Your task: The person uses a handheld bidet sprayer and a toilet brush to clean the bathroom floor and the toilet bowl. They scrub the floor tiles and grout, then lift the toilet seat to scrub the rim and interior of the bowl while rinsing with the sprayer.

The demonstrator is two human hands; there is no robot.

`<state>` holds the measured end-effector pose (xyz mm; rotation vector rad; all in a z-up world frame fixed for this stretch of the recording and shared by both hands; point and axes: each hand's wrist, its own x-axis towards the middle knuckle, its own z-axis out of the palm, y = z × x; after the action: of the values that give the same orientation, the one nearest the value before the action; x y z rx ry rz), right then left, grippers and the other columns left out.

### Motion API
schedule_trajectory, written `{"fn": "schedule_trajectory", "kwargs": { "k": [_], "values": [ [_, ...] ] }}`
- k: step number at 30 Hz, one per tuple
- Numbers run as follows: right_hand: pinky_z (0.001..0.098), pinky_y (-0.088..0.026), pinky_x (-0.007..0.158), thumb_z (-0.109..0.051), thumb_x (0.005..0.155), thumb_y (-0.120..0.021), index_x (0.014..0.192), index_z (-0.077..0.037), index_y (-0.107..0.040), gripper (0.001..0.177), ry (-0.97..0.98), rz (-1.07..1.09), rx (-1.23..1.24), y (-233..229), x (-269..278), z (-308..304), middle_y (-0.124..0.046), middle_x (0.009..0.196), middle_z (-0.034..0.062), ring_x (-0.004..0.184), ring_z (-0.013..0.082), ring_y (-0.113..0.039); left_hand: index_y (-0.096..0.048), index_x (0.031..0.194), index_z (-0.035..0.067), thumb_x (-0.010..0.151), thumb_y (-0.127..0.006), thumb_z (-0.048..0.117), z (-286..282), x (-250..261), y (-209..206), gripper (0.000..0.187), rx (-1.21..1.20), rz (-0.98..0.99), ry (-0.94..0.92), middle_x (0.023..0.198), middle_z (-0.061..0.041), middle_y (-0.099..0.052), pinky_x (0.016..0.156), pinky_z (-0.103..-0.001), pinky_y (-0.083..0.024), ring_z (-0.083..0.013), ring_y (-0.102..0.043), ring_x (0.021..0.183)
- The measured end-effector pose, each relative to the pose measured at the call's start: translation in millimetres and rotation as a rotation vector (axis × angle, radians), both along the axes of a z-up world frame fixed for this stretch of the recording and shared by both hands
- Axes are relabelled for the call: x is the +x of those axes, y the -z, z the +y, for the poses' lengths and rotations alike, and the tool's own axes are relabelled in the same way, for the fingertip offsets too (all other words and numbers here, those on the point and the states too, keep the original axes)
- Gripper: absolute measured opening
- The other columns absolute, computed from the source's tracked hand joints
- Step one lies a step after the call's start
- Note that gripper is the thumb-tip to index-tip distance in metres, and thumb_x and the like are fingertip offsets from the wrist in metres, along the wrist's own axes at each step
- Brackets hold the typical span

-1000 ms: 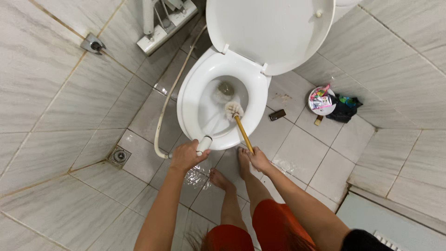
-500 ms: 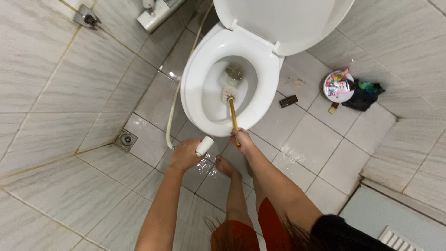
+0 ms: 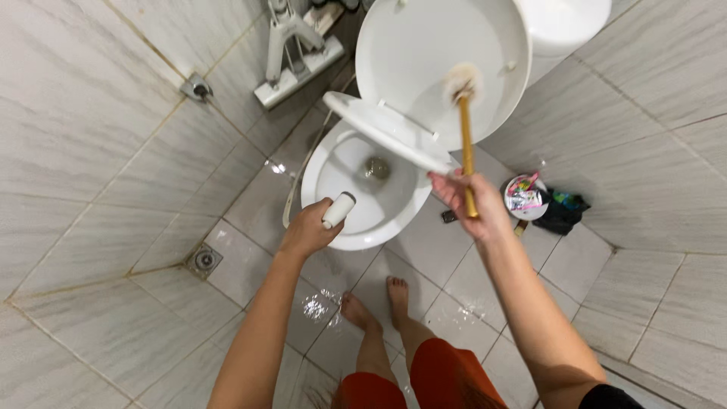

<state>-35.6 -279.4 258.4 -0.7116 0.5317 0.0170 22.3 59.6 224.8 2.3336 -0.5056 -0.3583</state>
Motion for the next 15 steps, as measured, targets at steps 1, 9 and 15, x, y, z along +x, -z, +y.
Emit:
{"fn": "schedule_trajectory", "kwargs": {
  "k": [1,9,15],
  "values": [
    [0.0460,-0.056,0.099,0.001,0.094,-0.048,0.107,0.001,-0.046,0.013,0.008,-0.021,-0.066,-11.5,10.0,-7.6,-0.057,0.125,0.0319,0.113,0.0388,-0.065,-0.063,0.097,0.009,0.083,-0.076,0.028,-8.6,7.5,-5.1,0.027,0.017,0.029,-0.014,0.091,-0.016,-0.072,0.074,-0.049,-0.053,-0.0390,-0.068,0.087],
    [0.0517,-0.056,0.095,0.007,0.090,-0.046,0.114,-0.002,-0.036,0.027,-0.152,-0.002,-0.614,-24.2,30.0,-59.5,-0.050,0.139,0.0173,0.127,0.0380,-0.062,-0.061,0.120,0.010,0.083,-0.074,0.039,-83.7,74.6,-12.9,0.048,0.098,0.051,-0.021,0.102,-0.019,-0.072,0.081,-0.049,-0.052,-0.0413,-0.068,0.096],
    [0.0371,-0.062,0.094,0.004,0.092,-0.052,0.116,-0.003,-0.039,0.029,-0.144,0.017,-0.789,39.1,27.0,-78.2,-0.055,0.135,0.0132,0.129,0.0202,-0.058,-0.063,0.113,0.005,0.092,-0.069,0.048,-160.0,130.1,-34.6,0.049,0.037,-0.065,-0.073,0.097,-0.022,-0.073,0.082,-0.050,-0.053,-0.0416,-0.069,0.095]
  ]
}}
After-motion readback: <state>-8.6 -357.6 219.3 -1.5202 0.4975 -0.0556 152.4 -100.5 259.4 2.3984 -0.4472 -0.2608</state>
